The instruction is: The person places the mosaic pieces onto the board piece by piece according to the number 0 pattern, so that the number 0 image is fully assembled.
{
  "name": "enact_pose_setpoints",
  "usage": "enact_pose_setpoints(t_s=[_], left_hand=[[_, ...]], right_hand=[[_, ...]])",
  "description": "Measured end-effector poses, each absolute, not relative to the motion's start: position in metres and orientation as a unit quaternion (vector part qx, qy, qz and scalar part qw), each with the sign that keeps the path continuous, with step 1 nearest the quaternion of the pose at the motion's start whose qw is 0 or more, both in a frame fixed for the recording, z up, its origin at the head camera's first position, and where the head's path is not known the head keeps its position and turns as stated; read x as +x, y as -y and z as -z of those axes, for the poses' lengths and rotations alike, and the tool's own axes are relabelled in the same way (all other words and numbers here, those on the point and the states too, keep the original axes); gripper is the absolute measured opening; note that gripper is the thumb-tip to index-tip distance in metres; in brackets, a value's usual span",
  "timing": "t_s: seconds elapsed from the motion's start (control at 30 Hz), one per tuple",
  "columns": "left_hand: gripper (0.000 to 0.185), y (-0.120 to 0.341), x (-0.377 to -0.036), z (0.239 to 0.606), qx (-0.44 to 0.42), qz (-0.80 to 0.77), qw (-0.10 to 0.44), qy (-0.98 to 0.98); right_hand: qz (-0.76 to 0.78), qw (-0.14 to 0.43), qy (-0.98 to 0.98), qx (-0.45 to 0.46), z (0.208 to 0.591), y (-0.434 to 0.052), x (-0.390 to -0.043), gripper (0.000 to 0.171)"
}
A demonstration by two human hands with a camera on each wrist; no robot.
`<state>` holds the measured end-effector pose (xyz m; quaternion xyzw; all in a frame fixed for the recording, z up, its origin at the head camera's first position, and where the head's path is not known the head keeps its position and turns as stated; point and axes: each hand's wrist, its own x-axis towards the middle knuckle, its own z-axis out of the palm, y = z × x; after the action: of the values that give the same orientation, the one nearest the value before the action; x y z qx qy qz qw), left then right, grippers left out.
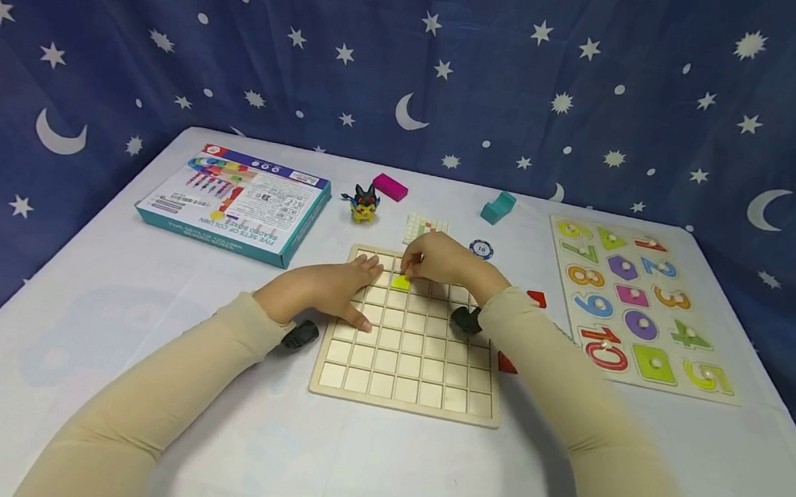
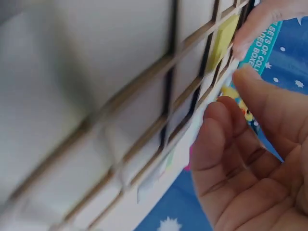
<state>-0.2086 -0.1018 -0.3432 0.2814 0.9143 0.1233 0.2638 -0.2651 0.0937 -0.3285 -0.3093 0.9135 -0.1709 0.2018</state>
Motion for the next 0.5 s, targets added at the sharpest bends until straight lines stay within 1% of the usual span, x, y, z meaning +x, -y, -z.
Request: enact_pose_setpoints(t_s=[0.07, 0.17, 0.5], left_hand=[[0.101, 0.1, -0.209, 0.342, 0.283, -0.123, 0.266, -0.913], [0.101, 0.098, -0.209, 0.34, 0.28, -0.123, 0.27, -0.913], [0.1, 0.098, -0.207, 0.338, 0.281, -0.119, 0.276, -0.912]], right_hand=[[0.169, 0.191, -0.918, -0.303, 0.324, -0.106, -0.262, 0.013], [0.168, 0.195, -0.925, -0.28, 0.317, -0.129, -0.26, 0.016], [0.166, 0.199, -0.943, -0.209, 0.308, -0.202, -0.251, 0.016]])
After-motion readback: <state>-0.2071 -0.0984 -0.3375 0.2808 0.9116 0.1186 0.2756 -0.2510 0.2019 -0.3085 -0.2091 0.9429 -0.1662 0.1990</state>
